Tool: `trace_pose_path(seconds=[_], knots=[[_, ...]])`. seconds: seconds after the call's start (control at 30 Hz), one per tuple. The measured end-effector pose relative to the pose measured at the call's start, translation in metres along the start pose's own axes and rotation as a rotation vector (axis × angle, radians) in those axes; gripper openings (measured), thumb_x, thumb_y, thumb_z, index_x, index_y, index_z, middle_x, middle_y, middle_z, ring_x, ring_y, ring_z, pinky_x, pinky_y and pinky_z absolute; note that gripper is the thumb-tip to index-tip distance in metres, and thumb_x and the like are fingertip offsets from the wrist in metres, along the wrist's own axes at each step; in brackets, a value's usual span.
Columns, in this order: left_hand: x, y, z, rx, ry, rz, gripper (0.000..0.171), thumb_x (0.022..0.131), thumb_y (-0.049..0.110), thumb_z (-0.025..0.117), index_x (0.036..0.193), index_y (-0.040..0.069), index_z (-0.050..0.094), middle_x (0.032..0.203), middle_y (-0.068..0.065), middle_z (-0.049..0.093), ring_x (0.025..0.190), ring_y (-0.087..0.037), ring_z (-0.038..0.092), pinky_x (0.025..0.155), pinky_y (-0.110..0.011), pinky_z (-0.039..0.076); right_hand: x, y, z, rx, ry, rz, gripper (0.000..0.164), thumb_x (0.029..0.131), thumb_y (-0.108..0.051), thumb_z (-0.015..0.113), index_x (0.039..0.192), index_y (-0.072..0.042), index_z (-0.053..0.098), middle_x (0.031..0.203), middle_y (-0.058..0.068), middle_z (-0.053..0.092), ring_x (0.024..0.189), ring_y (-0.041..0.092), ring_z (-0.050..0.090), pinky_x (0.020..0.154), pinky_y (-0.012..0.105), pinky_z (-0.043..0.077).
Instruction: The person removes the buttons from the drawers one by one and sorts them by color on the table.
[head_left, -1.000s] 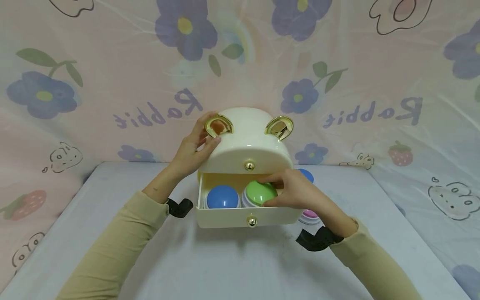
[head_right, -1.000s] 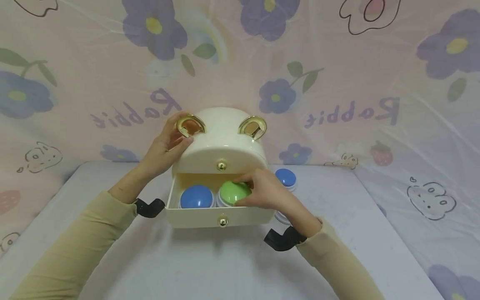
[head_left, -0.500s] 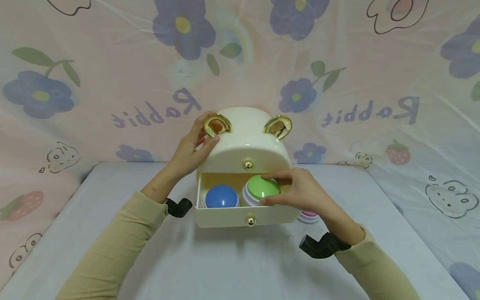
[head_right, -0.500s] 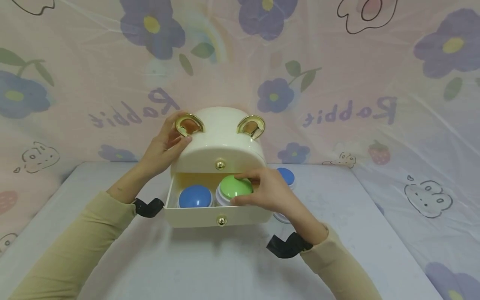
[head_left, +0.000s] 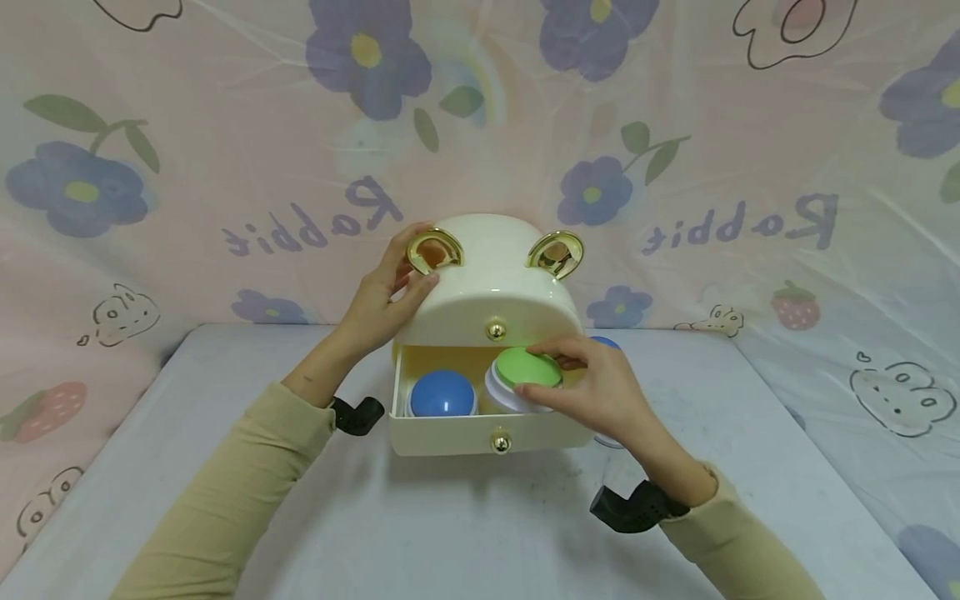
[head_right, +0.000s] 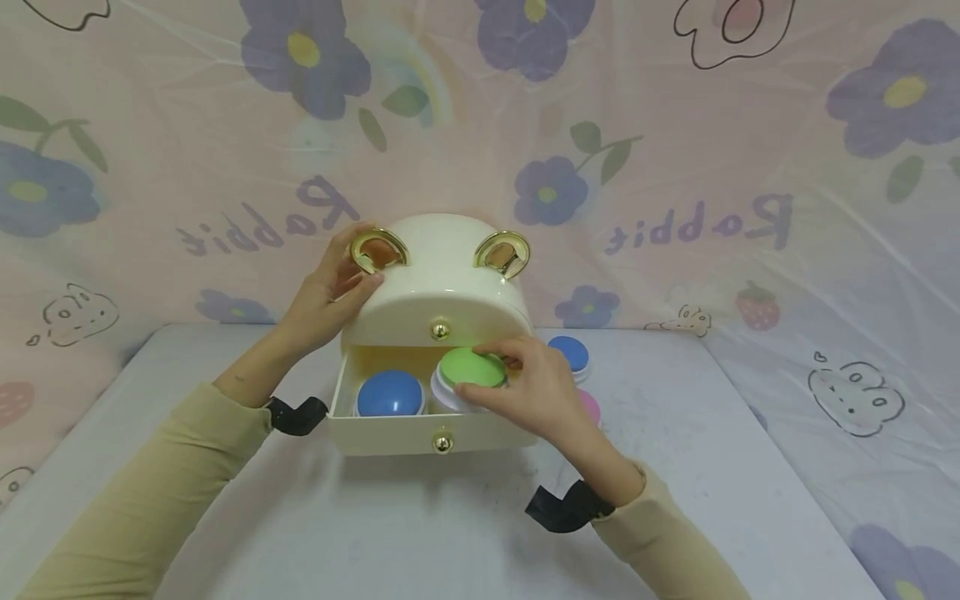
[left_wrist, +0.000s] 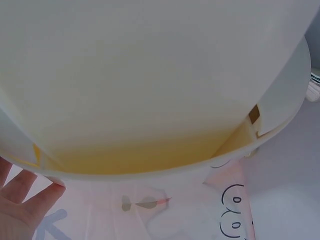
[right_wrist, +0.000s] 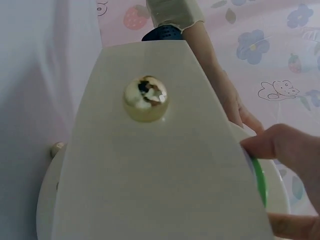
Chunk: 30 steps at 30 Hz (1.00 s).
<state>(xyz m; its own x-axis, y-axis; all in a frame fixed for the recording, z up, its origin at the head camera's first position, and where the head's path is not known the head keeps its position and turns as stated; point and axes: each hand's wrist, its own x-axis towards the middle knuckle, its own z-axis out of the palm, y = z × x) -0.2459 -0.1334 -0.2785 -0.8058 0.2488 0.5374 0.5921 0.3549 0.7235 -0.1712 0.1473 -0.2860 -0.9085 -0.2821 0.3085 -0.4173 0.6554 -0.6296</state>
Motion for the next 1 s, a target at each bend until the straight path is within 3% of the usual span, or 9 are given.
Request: trace_pose_path(seconds=[0.57, 1.0], knots=[[0.0, 0.0, 0.002, -0.007, -0.002, 0.013, 0.058, 0.097, 0.018, 0.056, 0.146, 0.031, 0.029, 0.139, -0.01, 0.049, 0.129, -0.029, 0.049, 0.108, -0.055, 0.036, -0.007, 0.006, 0.007, -0.008, 0.136, -0.061, 0.04, 0.066, -0.03, 0.087, 0.102, -0.018, 0.073, 0.095, -0.003, 0.068, 0.084, 0.013, 0.058, 0.074, 0.038, 0.051], [0.001, -0.001, 0.001, -0.024, 0.011, 0.006, 0.057, 0.097, 0.017, 0.056, 0.146, 0.03, 0.03, 0.139, -0.01, 0.049, 0.131, -0.029, 0.047, 0.108, -0.054, 0.037, -0.01, 0.021, 0.015, 0.155, 0.32, -0.237, 0.045, 0.063, -0.012, 0.084, 0.105, -0.01, 0.072, 0.097, 0.004, 0.063, 0.091, 0.009, 0.053, 0.081, 0.016, 0.044]])
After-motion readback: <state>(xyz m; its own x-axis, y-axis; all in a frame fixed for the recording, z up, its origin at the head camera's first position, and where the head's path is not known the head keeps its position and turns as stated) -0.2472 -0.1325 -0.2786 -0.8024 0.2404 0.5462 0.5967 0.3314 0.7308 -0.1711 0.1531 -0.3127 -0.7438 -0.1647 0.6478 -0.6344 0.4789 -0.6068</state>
